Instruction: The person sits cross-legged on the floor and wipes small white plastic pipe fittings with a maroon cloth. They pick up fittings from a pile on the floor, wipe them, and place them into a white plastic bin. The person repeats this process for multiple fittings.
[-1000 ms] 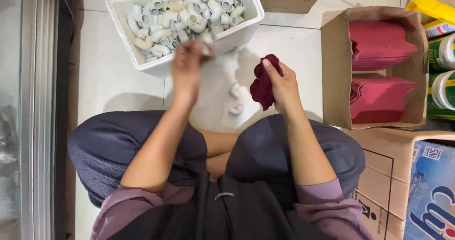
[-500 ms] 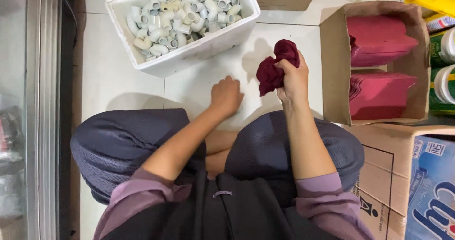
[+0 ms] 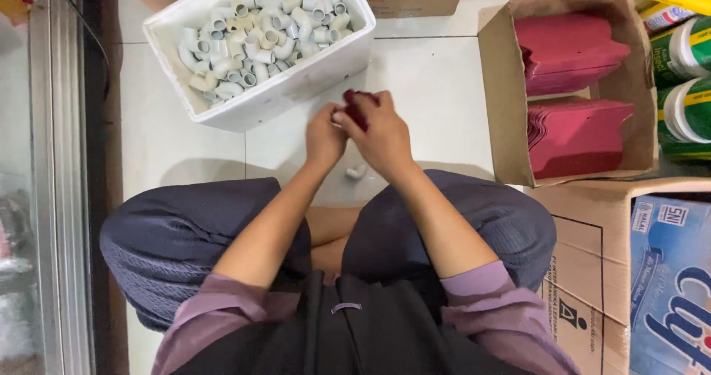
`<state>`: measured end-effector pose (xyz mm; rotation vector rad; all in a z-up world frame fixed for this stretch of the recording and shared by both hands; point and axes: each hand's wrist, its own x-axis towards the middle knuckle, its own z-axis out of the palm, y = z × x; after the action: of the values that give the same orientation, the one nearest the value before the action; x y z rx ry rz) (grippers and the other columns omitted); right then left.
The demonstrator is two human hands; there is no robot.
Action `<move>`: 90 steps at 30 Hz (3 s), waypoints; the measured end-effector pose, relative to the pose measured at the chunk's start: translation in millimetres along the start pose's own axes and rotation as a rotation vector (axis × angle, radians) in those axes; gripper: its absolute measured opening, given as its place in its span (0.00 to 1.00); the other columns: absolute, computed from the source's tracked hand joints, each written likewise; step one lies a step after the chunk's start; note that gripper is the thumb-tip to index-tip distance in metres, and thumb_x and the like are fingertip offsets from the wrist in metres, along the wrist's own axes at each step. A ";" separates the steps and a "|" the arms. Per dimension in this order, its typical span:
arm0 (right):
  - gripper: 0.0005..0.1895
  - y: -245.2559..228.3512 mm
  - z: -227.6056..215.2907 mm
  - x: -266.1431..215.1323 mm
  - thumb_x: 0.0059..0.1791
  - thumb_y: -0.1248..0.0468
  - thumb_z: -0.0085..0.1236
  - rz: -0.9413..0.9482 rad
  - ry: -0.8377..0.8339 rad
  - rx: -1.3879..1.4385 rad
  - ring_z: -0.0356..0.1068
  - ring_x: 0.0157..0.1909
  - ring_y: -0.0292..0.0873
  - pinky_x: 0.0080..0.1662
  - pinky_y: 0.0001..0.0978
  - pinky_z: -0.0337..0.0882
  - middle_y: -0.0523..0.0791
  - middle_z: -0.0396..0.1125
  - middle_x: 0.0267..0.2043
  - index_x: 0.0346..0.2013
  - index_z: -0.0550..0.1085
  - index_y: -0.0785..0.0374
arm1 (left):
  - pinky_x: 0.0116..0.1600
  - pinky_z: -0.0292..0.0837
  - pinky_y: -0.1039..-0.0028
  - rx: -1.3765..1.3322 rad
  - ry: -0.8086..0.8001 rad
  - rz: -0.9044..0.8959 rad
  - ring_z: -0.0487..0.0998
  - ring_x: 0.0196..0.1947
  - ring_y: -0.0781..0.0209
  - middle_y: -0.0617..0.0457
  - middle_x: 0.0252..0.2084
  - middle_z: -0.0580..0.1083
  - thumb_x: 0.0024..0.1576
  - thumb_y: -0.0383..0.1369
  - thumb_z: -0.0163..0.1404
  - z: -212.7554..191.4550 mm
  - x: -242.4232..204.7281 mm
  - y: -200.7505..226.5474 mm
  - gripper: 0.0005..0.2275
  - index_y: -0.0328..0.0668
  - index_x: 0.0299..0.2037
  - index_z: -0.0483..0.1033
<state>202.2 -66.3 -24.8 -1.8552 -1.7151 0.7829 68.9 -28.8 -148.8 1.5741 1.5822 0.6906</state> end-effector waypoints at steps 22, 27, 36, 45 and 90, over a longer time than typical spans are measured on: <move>0.16 -1.8 -20.0 -8.2 0.53 0.54 0.60 -0.125 -0.109 0.345 0.75 0.39 0.52 0.42 0.46 0.74 0.51 0.71 0.34 0.46 0.78 0.63 | 0.50 0.76 0.65 0.024 0.075 0.649 0.80 0.41 0.50 0.50 0.38 0.78 0.55 0.27 0.62 -76.7 -44.9 55.4 0.16 0.43 0.52 0.74; 0.19 -34.1 -55.4 -9.6 0.54 0.55 0.55 0.227 -0.221 0.551 0.57 0.23 0.38 0.28 0.26 0.60 0.40 0.54 0.18 0.21 0.70 0.58 | 0.49 0.76 0.66 0.009 0.050 0.782 0.80 0.39 0.51 0.48 0.39 0.77 0.55 0.30 0.63 -75.3 -51.6 74.6 0.19 0.39 0.55 0.74; 0.21 34.0 -31.2 -1.1 0.58 0.52 0.49 0.367 -0.226 1.124 0.72 0.19 0.43 0.23 0.29 0.73 0.47 0.67 0.20 0.30 0.75 0.63 | 0.56 0.75 0.67 -0.327 0.077 0.645 0.77 0.47 0.53 0.50 0.45 0.72 0.63 0.28 0.55 -87.9 -46.1 80.5 0.12 0.40 0.56 0.76; 0.19 20.3 4.1 -11.4 0.52 0.62 0.64 -0.078 0.093 0.758 0.71 0.49 0.41 0.52 0.38 0.74 0.50 0.73 0.46 0.57 0.75 0.63 | 0.61 0.74 0.64 -0.585 0.041 0.323 0.80 0.54 0.53 0.44 0.51 0.78 0.57 0.20 0.59 -77.7 -52.2 86.0 0.10 0.37 0.45 0.74; 0.08 65.0 9.8 26.7 0.51 0.59 0.64 0.326 0.222 0.895 0.73 0.32 0.38 0.32 0.27 0.76 0.44 0.72 0.29 0.38 0.80 0.61 | 0.44 0.73 0.57 0.622 -0.492 0.195 0.82 0.38 0.41 0.41 0.34 0.79 0.50 0.32 0.62 33.9 -32.0 -36.2 0.11 0.34 0.39 0.81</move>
<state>243.0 -45.8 -79.2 -1.4883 -0.7130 1.1680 74.2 -68.3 -192.3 2.1592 1.3342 -0.1332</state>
